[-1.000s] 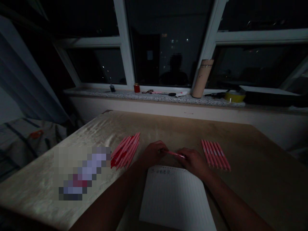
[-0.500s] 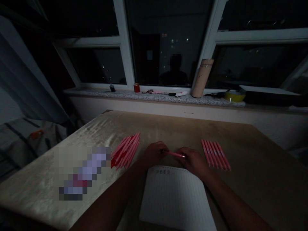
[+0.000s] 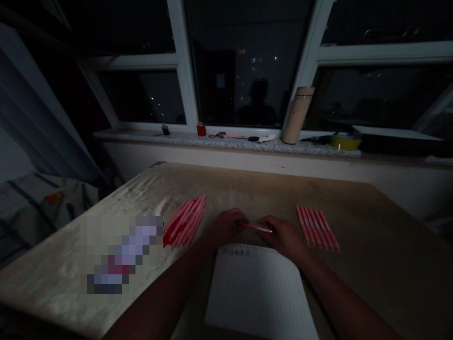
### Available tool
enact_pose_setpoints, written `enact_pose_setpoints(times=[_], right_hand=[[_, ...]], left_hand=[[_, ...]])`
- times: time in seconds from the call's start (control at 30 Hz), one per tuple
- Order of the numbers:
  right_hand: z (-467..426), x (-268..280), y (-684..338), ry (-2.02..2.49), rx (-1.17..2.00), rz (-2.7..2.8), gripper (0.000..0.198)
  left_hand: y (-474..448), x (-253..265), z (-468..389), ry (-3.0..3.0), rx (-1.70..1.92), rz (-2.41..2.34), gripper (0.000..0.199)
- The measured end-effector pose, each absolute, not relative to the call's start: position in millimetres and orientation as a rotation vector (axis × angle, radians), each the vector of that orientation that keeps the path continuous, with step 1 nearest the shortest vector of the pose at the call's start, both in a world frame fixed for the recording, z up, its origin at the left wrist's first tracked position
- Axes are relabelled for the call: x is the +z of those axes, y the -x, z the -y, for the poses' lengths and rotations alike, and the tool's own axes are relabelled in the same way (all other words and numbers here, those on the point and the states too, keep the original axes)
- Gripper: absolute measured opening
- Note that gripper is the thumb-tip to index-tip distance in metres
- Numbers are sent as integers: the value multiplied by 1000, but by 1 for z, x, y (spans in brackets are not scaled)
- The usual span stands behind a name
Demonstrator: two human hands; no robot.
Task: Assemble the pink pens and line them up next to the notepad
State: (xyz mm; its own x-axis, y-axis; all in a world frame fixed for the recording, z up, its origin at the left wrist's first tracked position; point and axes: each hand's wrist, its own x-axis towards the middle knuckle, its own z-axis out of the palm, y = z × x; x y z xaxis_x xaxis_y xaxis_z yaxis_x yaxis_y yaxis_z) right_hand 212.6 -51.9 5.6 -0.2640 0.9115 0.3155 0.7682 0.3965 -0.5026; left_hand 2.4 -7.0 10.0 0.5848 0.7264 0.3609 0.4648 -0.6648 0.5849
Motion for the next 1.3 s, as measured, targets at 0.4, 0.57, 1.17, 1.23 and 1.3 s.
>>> enact_pose_setpoints(times=[0.4, 0.57, 1.17, 1.23, 1.3], right_hand=[[55, 15, -212, 1366, 328, 2184, 25], [53, 11, -212, 1412, 334, 2142, 19], [53, 9, -212, 1375, 361, 2138, 19], [52, 7, -212, 1407, 373, 2105, 17], [52, 6, -213, 1400, 374, 2109, 12]], left_hand=[[-3, 16, 9, -2379, 816, -972, 10], [-3, 14, 10, -2392, 827, -961, 8], [-2, 13, 9, -2358, 856, -951, 7], [-3, 14, 10, -2354, 849, -953, 8], [-2, 14, 10, -2356, 855, -949, 9]])
